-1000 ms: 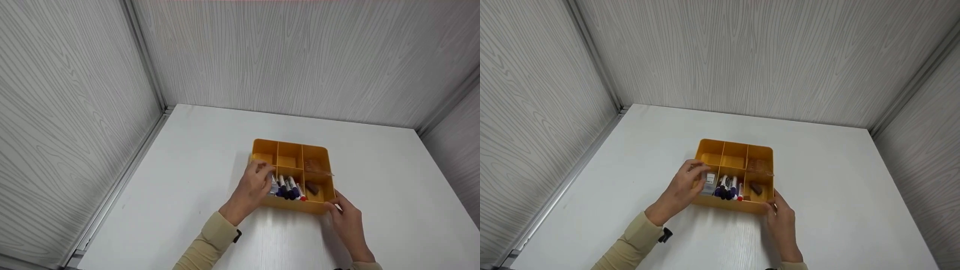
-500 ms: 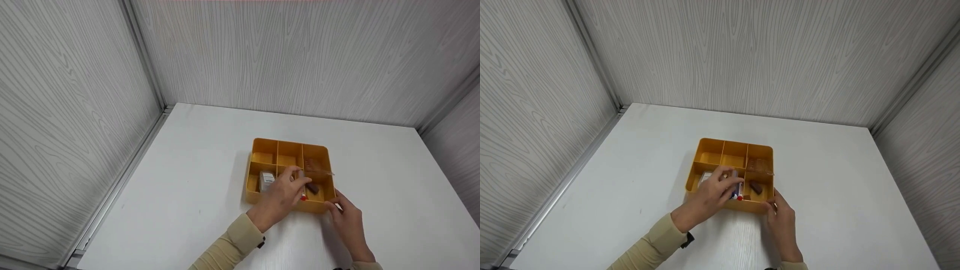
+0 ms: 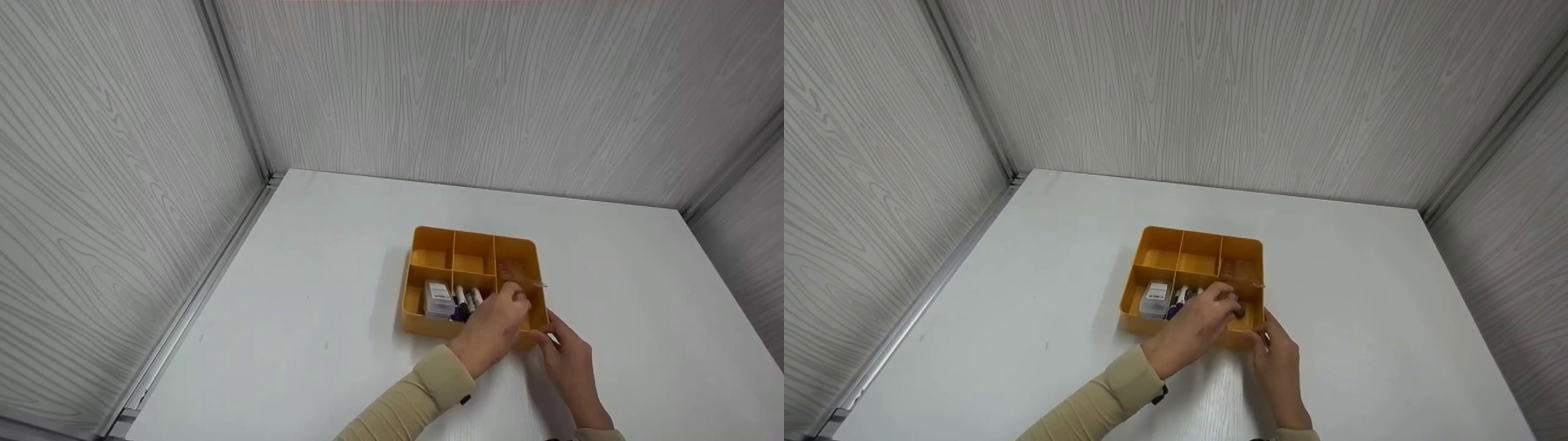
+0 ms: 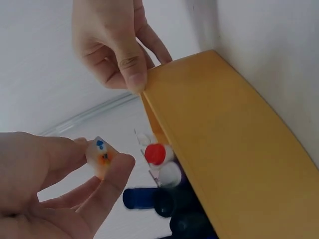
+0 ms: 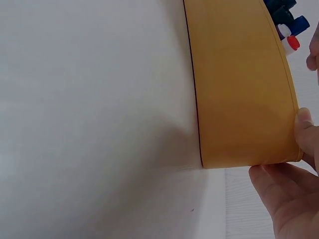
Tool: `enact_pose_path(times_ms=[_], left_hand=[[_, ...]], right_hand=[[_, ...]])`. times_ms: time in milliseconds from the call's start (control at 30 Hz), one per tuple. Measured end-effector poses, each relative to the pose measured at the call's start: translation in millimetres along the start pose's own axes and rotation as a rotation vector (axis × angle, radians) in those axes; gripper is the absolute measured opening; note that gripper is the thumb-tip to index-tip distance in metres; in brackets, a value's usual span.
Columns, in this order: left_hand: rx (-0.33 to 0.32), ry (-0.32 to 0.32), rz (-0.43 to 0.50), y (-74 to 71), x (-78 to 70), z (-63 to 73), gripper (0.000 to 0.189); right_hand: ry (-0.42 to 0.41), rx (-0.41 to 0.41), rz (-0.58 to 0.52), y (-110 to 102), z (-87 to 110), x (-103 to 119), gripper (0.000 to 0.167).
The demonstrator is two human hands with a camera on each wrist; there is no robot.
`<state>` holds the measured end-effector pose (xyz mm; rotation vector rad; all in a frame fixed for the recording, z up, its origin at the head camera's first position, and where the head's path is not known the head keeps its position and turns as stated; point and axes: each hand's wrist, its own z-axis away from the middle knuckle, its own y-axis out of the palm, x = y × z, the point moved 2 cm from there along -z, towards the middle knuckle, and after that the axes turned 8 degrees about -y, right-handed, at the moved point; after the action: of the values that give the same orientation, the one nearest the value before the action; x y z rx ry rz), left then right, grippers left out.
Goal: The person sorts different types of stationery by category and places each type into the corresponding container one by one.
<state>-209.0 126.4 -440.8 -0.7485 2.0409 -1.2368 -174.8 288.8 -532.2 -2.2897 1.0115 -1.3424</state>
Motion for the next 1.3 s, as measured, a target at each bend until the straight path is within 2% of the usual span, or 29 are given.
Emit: enact_pose_path(times_ms=[300,433,533,633,767,867,1100,1300], left_hand=[[0.121,-0.044,-0.135,27.1,-13.4,-9.6,0.017],[0.147,-0.005,-0.239,36.1,-17.6,-11.6,0.016],[0.146,0.038,-0.294,39.3,-21.9,-13.6,0.015],[0.187,0.036,-0.273,40.4,-25.3,-17.4,0.016],[0.262,-0.022,-0.183,41.4,-26.1,-23.6,0.017],[0.289,-0.056,-0.152,43.7,-25.6,-26.9,0.016],[0.343,-0.088,-0.117,46.1,-22.5,-35.6,0.015],[0.414,-0.081,-0.077,43.1,-20.6,-41.1,0.012]], right_hand=[[0.044,0.023,0.014,-0.8,0.4,0.8,0.011],[0.055,0.027,0.023,-1.8,1.1,1.2,0.007],[0.051,0.007,0.028,-2.5,0.9,1.2,0.021],[0.05,0.001,0.031,-2.8,0.3,0.9,0.037],[0.048,0.006,0.024,-2.2,-0.1,1.0,0.039],[0.038,-0.001,0.026,-1.9,0.3,1.0,0.031],[0.03,-0.011,0.008,-0.9,0.6,1.7,0.009],[0.034,-0.005,0.006,-1.2,0.8,1.6,0.01]])
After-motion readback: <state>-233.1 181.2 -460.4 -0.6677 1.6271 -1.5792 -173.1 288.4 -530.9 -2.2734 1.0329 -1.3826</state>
